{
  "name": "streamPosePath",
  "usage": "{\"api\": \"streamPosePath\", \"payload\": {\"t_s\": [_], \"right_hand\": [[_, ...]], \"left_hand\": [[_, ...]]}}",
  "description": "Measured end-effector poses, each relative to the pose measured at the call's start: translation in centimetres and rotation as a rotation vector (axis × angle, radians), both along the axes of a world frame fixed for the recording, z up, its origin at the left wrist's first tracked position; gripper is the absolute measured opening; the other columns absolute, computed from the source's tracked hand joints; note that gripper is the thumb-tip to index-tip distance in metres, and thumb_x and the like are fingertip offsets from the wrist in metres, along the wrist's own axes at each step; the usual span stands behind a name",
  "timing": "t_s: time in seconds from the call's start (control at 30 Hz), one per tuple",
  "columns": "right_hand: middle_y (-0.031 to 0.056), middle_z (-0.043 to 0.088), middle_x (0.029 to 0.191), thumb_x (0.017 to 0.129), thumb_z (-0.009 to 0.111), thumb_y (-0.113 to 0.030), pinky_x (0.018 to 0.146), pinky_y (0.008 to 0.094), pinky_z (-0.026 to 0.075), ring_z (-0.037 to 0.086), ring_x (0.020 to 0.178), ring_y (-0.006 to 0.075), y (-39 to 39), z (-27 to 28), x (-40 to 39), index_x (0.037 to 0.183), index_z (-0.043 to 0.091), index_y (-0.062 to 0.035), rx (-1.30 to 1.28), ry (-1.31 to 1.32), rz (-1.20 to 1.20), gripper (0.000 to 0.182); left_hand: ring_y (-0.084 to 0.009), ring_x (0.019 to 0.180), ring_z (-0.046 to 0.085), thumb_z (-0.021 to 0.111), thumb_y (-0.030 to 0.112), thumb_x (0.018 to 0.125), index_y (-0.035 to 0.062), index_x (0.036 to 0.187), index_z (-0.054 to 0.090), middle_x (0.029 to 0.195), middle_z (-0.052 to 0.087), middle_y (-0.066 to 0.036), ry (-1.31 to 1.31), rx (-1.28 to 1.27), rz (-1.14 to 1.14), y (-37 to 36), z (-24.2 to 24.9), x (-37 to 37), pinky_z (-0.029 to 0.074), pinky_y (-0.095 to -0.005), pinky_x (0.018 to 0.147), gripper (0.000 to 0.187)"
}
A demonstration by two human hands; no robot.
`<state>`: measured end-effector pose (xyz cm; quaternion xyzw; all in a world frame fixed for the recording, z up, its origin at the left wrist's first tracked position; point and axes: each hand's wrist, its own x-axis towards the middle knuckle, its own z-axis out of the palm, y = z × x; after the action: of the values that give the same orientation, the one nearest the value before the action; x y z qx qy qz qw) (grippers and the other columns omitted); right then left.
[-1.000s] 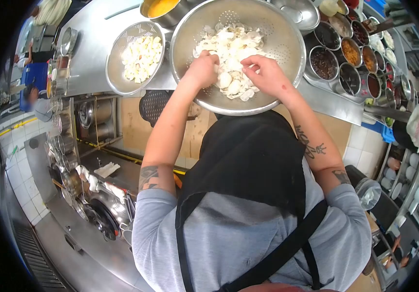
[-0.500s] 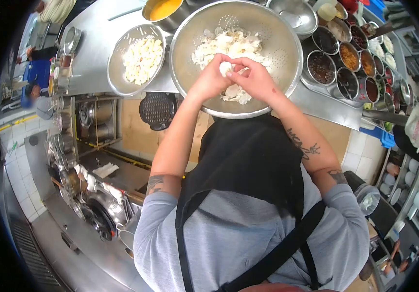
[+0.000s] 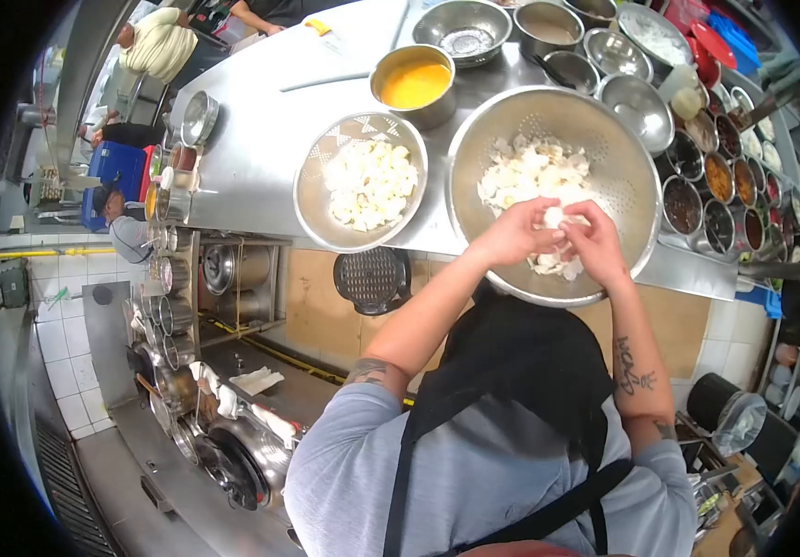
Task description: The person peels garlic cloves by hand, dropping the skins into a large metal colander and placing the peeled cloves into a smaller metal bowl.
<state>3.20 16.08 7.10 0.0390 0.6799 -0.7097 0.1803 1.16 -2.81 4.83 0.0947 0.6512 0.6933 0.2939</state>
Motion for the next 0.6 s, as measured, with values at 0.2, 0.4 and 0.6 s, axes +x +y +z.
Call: {"api": "streamPosePath", "payload": {"t_s": [0.2, 0.4, 0.6], "right_hand": [[0.0076, 0.061, 0.098, 0.09, 0.066, -0.003, 0.052, 0.0259, 0.053, 0.064, 0.073, 0.0132, -0.4, 0.8, 1.5, 0.092, 0.059, -0.0019, -0.034, 0.014, -0.107, 0.008], [0.0037, 0.058, 0.086, 0.085, 0.068, 0.0, 0.062, 0.0253, 0.048, 0.059, 0.073, 0.013, -2.3, 3.5, 2.0, 0.08, 0.061, -0.0017, 0.464, 0.419, 0.06, 0.009], [0.0026, 0.062, 0.081, 0.092, 0.062, -0.003, 0.054, 0.0246, 0.048, 0.06, 0.067, 0.0103, -1.9, 1.9, -0.1, 0.093, 0.058, -0.0007, 0.182, 0.112, 0.097, 0.005]], "left_hand": [[-0.0118, 0.072, 0.065, 0.06, 0.03, 0.1, 0.0029, 0.118, 0.056, 0.09, 0.066, -0.005, -0.2, 0.095, -0.041, -0.5, 2.6, -0.3, 0.054, -0.0262, 0.057, 0.033], [-0.0094, 0.061, 0.049, 0.047, 0.049, 0.102, 0.0042, 0.102, 0.061, 0.075, 0.059, -0.003, -0.091, -0.09, -0.089, 0.1, 2.1, -1.0, 0.04, -0.0268, 0.052, 0.047], [-0.0305, 0.067, 0.061, 0.048, 0.026, 0.097, 0.0009, 0.092, 0.055, 0.073, 0.061, -0.017, 0.495, -0.274, 0.233, 0.5, 2.3, -0.8, 0.048, -0.0415, 0.065, 0.027]]}}
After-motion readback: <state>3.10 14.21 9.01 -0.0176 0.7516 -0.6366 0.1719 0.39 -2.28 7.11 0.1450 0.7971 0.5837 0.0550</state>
